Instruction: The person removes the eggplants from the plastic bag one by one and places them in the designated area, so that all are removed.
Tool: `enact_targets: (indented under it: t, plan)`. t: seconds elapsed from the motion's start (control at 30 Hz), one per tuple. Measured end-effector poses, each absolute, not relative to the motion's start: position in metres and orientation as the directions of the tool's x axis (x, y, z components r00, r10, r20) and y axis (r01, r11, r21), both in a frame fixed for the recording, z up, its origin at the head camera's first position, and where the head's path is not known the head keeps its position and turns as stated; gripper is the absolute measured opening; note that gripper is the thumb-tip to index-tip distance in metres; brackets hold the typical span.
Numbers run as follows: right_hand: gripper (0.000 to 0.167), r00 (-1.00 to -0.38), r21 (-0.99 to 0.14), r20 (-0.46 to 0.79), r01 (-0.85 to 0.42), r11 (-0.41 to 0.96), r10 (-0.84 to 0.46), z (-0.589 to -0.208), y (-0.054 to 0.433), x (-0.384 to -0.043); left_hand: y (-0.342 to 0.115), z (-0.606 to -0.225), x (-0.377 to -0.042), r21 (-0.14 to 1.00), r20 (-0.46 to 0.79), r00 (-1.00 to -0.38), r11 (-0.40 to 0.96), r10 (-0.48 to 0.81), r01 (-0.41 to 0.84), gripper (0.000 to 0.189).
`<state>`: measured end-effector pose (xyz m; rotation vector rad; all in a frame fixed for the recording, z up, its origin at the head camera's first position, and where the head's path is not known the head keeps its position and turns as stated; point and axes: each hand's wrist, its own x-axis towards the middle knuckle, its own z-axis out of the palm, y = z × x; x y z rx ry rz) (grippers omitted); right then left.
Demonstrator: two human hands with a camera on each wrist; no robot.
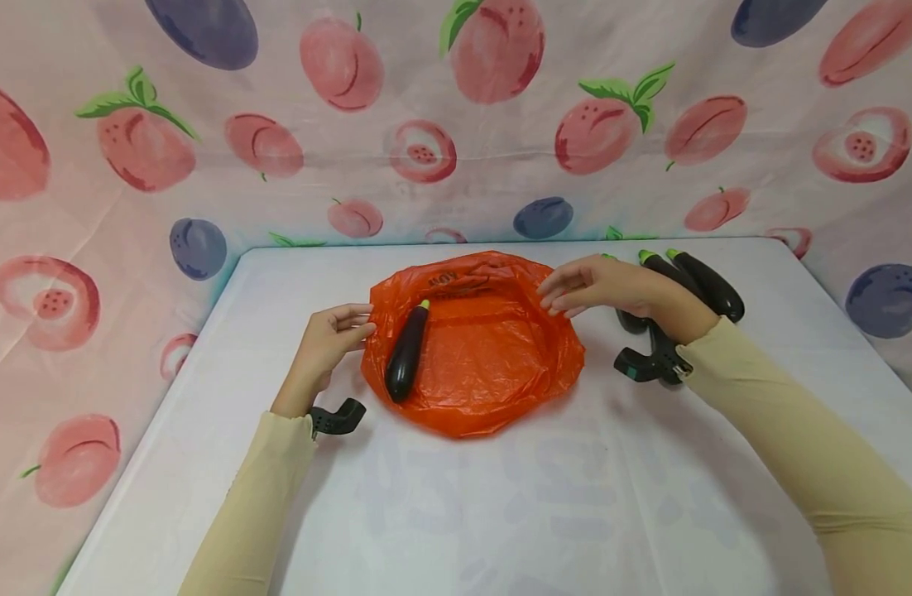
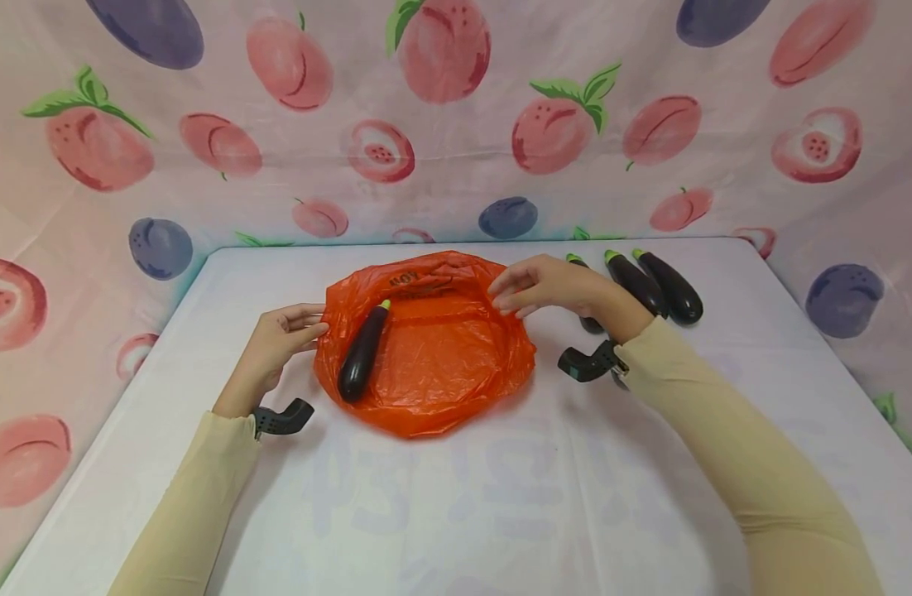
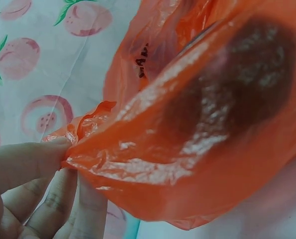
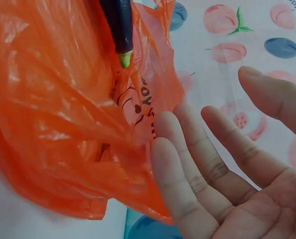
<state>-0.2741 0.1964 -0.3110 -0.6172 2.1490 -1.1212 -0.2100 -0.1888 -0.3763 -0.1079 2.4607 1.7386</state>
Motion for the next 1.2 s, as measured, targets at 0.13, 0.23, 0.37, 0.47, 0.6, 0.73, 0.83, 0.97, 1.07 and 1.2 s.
enact_targets:
  t: [0.13,0.23,0.37,0.47,0.6,0.73,0.83,0.97,1.07,1.2]
  plan:
    - [0.043,-0.686,-0.834,-0.319,-0.125,0.538,-0.654,-0.305,0.190,-0.275,-0.188,-0.376,-0.210,0.938,-0.138,-0.990,0.325,0.021,-0.124,0.037]
    - [0.041,-0.690,-0.820,-0.326,-0.134,0.556,-0.647,-0.302,0.185,-0.277,-0.188,-0.376,-0.210,0.942,-0.133,-0.991,0.315,0.026,-0.118,0.037]
    - [0.037,-0.687,-0.810,-0.330,-0.145,0.568,-0.647,-0.300,0.175,-0.280,-0.189,-0.376,-0.210,0.949,-0.128,-0.991,0.296,0.028,-0.114,0.038]
    - [0.035,-0.680,-0.813,-0.334,-0.141,0.564,-0.652,-0.299,0.165,-0.282,-0.189,-0.377,-0.210,0.953,-0.129,-0.991,0.281,0.028,-0.116,0.037]
    - [0.034,-0.672,-0.824,-0.341,-0.123,0.553,-0.658,-0.301,0.152,-0.285,-0.189,-0.377,-0.211,0.955,-0.128,-0.991,0.274,0.031,-0.115,0.037]
    - [0.033,-0.661,-0.833,-0.348,-0.107,0.542,-0.665,-0.308,0.137,-0.287,-0.189,-0.377,-0.212,0.954,-0.128,-0.991,0.277,0.030,-0.115,0.036]
    - [0.033,-0.650,-0.837,-0.368,-0.080,0.542,-0.665,-0.314,0.126,-0.287,-0.189,-0.378,-0.212,0.953,-0.128,-0.991,0.279,0.028,-0.116,0.036]
    - [0.035,-0.629,-0.839,-0.398,-0.044,0.542,-0.668,-0.323,0.114,-0.285,-0.189,-0.378,-0.212,0.956,-0.124,-0.992,0.273,0.027,-0.112,0.037]
    - [0.036,-0.615,-0.847,-0.403,-0.030,0.531,-0.678,-0.330,0.106,-0.284,-0.189,-0.378,-0.212,0.957,-0.119,-0.992,0.268,0.028,-0.107,0.037]
    - [0.038,-0.613,-0.862,-0.406,0.011,0.507,-0.678,-0.341,0.096,-0.283,-0.188,-0.378,-0.211,0.958,-0.118,-0.993,0.268,0.027,-0.106,0.037]
